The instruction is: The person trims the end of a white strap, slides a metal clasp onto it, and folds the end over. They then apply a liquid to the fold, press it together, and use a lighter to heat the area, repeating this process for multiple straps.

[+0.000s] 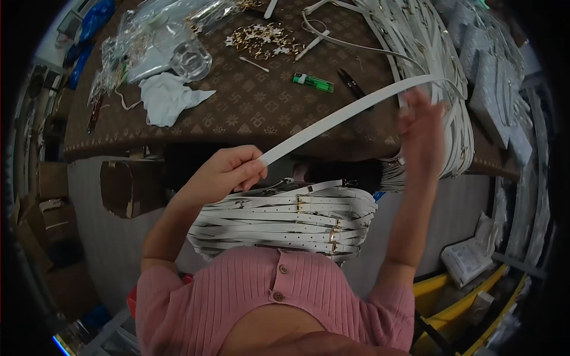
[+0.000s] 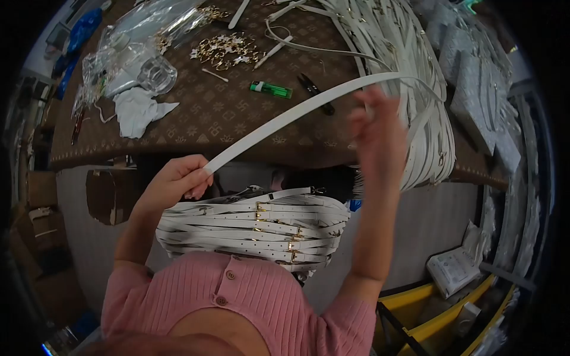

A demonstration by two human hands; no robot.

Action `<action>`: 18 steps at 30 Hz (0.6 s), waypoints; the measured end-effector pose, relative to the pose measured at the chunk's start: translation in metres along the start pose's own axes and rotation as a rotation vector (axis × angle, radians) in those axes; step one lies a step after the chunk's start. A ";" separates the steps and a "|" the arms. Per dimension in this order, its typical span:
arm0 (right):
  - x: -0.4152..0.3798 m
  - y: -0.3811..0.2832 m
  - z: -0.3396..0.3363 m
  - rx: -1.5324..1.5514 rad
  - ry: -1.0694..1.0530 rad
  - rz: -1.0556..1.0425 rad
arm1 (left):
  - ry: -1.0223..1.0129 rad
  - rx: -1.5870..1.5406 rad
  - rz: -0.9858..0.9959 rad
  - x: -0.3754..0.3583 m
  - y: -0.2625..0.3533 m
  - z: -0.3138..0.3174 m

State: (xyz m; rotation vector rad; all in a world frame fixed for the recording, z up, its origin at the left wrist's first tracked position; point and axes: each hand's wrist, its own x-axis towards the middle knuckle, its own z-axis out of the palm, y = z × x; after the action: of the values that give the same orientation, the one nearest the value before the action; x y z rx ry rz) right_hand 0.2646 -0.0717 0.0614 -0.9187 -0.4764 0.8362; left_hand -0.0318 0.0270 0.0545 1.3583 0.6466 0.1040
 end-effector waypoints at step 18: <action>-0.089 0.098 0.074 -0.410 -0.349 0.402 | -0.126 -0.210 -0.021 -0.007 -0.028 -0.002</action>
State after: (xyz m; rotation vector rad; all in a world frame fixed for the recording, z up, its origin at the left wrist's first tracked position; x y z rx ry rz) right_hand 0.1198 -0.0730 0.0174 -1.2777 -0.8006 1.3059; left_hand -0.0471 0.0195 0.0313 1.1461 0.5281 0.0665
